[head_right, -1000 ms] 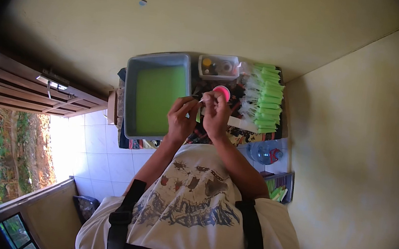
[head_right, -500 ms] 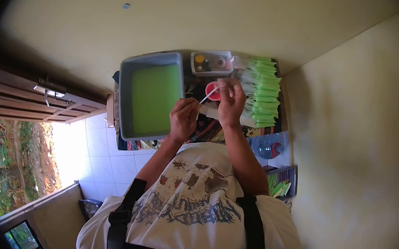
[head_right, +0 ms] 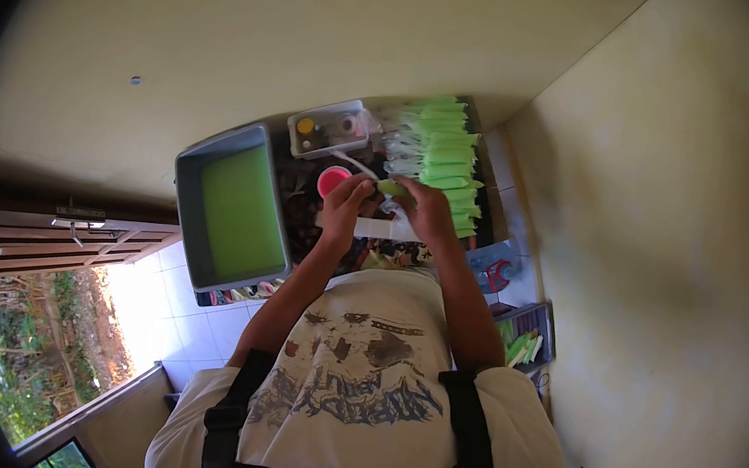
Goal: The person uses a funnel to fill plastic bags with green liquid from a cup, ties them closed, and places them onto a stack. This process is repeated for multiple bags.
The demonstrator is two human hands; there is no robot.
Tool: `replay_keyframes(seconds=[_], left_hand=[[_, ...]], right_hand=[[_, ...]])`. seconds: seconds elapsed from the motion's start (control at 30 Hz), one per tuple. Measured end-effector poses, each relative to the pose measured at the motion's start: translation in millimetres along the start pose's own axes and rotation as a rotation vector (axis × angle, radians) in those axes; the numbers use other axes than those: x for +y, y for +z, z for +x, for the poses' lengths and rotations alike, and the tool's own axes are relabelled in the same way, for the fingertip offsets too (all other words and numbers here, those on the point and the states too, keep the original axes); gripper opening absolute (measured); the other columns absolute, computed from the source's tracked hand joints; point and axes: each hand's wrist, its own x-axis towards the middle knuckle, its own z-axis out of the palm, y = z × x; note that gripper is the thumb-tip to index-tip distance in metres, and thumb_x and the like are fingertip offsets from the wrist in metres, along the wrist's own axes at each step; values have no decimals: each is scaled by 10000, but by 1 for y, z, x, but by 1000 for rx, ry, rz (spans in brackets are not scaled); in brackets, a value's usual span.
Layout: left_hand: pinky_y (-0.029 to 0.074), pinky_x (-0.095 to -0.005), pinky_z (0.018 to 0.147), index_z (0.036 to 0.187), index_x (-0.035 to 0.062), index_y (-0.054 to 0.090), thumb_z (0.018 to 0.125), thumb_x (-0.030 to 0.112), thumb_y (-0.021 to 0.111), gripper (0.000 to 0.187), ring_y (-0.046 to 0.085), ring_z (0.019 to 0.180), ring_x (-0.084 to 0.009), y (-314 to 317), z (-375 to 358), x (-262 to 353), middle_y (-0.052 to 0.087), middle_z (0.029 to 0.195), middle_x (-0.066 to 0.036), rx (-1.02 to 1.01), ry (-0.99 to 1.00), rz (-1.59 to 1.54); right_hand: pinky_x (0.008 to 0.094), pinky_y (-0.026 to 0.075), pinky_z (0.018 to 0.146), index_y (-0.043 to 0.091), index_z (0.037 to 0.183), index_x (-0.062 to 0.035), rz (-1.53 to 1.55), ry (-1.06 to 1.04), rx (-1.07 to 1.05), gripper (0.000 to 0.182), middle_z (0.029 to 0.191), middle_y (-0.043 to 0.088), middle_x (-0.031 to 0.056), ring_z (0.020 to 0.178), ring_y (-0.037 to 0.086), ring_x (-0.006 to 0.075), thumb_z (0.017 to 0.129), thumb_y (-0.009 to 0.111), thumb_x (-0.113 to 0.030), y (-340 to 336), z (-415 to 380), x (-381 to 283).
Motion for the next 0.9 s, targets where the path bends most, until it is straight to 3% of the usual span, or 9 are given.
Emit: replay_keyframes(seconds=[0.03,0.1,0.23,0.33,0.43,0.53,0.67,0.83,0.9], left_hand=[[571,-289,844,1322,6,717,1055,206,746,335,696,1026,-113,13,4,-1,749,1173,-43,35,-12,61],[567,-291,863,1397,22,694,1052,220,734,400,676,1089,-116,17,21,-25,734,1253,-37,5,-93,155],[579,-280,861,1367,14,713,1057,194,706,359,696,1052,-127,30,27,-46,748,1217,-49,-22,-146,383],[590,-282,835,1322,-7,726,1060,199,702,334,714,1009,-133,28,28,-77,759,1175,-49,-13,-162,452],[568,-292,743,1247,6,776,1021,237,751,324,700,804,-104,26,22,-87,795,1004,-81,45,-94,438],[577,-307,761,1257,16,767,1031,224,741,309,729,847,-124,21,14,-78,797,1043,-84,73,-41,429],[597,-336,806,1245,31,764,1042,183,723,257,767,922,-193,7,0,-59,800,1127,-110,139,254,605],[614,-383,852,1187,44,777,1010,85,702,196,774,1007,-300,-35,-21,-14,784,1137,-165,244,387,832],[612,-403,850,1157,48,781,983,34,681,200,764,1005,-317,-60,-27,-10,774,1096,-165,290,448,895]], right_hand=[[436,594,878,760,1269,-71,-107,37,-6,400,1118,794,178,1017,761,383,879,842,-99,-11,5,23],[457,589,845,787,1201,-79,-257,-113,21,379,1064,797,170,966,756,385,826,839,-73,-35,11,65],[470,494,1044,833,1094,-152,-491,-167,42,287,1175,751,57,1143,695,280,808,821,-132,-38,2,125],[505,385,1154,813,1189,-181,-552,-110,11,360,1296,675,-2,1268,599,233,829,819,-161,-30,-14,143],[510,351,1174,776,1281,-193,-535,-76,15,446,1307,659,-6,1272,578,232,838,826,-165,-24,-21,149],[523,357,1156,757,1305,-180,-438,-100,94,471,1293,665,13,1259,585,255,841,832,-160,-29,-24,141],[512,402,1114,750,1304,-144,-286,-78,116,461,1277,679,60,1237,602,301,849,824,-122,-29,-29,116],[474,550,961,744,1254,-86,13,-182,-76,377,1193,714,132,1112,685,362,880,786,-52,25,-31,67],[474,574,969,735,1251,-77,86,-153,-241,358,1201,721,156,1121,694,377,896,777,-59,51,-28,46]])
